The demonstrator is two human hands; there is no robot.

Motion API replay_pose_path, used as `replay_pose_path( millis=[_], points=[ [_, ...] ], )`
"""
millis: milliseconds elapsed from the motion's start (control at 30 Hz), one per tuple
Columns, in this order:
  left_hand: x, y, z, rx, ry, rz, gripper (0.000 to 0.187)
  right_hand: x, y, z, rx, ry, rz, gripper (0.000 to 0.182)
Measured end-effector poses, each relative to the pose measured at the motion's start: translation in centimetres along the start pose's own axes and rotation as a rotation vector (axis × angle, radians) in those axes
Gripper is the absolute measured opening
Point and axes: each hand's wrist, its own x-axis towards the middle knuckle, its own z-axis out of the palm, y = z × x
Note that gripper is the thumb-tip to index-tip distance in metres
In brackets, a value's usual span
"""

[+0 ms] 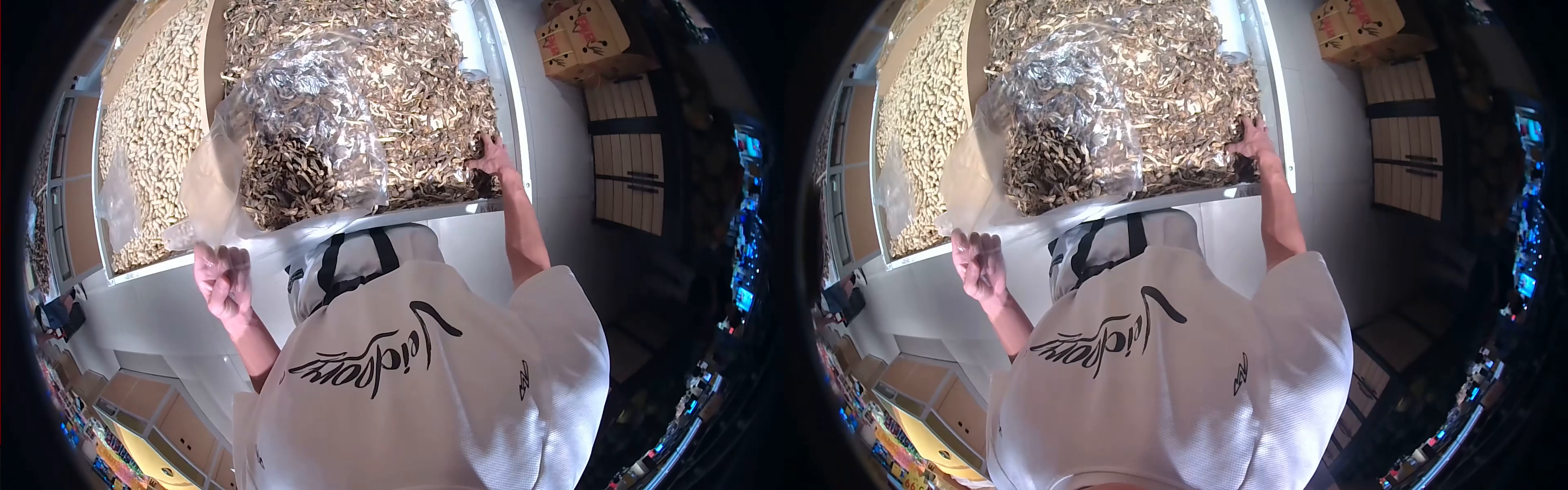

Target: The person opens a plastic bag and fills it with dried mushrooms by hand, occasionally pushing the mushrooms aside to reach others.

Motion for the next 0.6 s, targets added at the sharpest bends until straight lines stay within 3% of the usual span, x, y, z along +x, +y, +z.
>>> replay_pose_path(
  millis=[33, 133, 267, 600],
  points=[
    [-0.1, -0.2, 0.1, -0.009, -0.010, -0.011, 0.037, -0.6, -0.2, 0.2, -0.022, 0.048, -0.006, 0.106],
    [-0.4, -0.6, 0.2, -0.034, -0.036, -0.023, 0.036, -1.5, -0.5, -0.3, 0.039, 0.002, 0.069, 0.106],
    [-0.5, -0.8, 0.4, -0.049, -0.026, -0.013, 0.036, -2.2, -0.2, 1.7, 0.147, 0.170, 0.098, 0.101],
    [-0.5, -0.5, 0.3, -0.045, -0.022, 0.002, 0.036, -0.8, -0.5, 2.2, 0.175, 0.167, 0.176, 0.093]
  ],
)
